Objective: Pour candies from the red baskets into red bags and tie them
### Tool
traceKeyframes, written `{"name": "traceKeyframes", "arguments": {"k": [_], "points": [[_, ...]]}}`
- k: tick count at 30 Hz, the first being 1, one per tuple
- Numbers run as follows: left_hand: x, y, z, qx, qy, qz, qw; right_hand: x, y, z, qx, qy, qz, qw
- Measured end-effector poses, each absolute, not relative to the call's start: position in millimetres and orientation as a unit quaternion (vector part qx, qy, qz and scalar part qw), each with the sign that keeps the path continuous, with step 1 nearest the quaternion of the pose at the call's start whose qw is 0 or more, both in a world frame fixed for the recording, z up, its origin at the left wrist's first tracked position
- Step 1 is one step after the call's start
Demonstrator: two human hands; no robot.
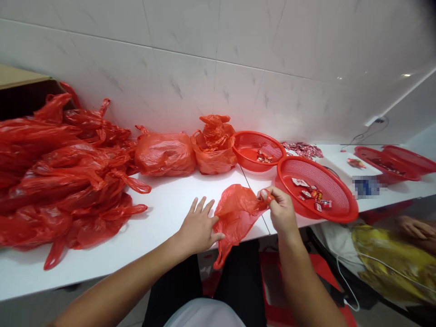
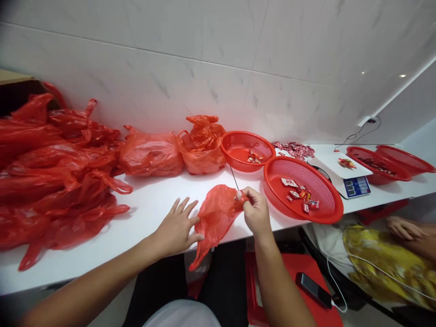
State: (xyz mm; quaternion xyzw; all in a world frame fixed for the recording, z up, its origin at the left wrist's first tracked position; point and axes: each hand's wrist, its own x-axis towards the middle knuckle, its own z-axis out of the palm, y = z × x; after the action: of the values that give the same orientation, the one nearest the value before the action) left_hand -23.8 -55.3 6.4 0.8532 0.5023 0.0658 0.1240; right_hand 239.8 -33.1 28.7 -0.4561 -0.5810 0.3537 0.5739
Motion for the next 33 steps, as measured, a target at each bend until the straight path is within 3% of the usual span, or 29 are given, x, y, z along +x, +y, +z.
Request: {"name": "traceKeyframes", "arguments": {"k": [4,12,14,18,20,24,28,33], "points": [[-26.8,-46.1,13.0,0.837,0.537,0.076,0.077,271.2,-33.4,23.8,-0.484,-0.547,0.348,0.588],[-40.8,-28.0,56.2,0.829,0.52,0.104,0.177,308.4,-39.8,35.0,-0.578,-0.567,0.256,0.527],[-44.0,-29.6,64.3,0.833,0.511,0.128,0.172,310.3,-42.6,35.8,-0.574,-0.566,0.283,0.521],[-36.6,-49.2,75.6,0.812,0.52,0.261,0.055,296.5,-48.2,32.2,-0.533,-0.531,0.39,0.531],[-19.9,-63.3,71.3,0.822,0.481,0.298,0.068,281.8,-51.6,28.8,-0.512,-0.498,0.442,0.543],[24.9,-67.6,34.9,0.867,0.441,0.156,0.174,255.6,-62.5,23.1,-0.464,-0.452,0.514,0.562],[45.4,-40.2,-0.8,0.834,0.526,0.051,0.157,255.3,-73.3,21.8,-0.445,-0.425,0.52,0.592],[42.8,-23.3,-8.2,0.839,0.529,-0.046,0.12,276.1,-76.3,21.2,-0.466,-0.433,0.523,0.567]]}}
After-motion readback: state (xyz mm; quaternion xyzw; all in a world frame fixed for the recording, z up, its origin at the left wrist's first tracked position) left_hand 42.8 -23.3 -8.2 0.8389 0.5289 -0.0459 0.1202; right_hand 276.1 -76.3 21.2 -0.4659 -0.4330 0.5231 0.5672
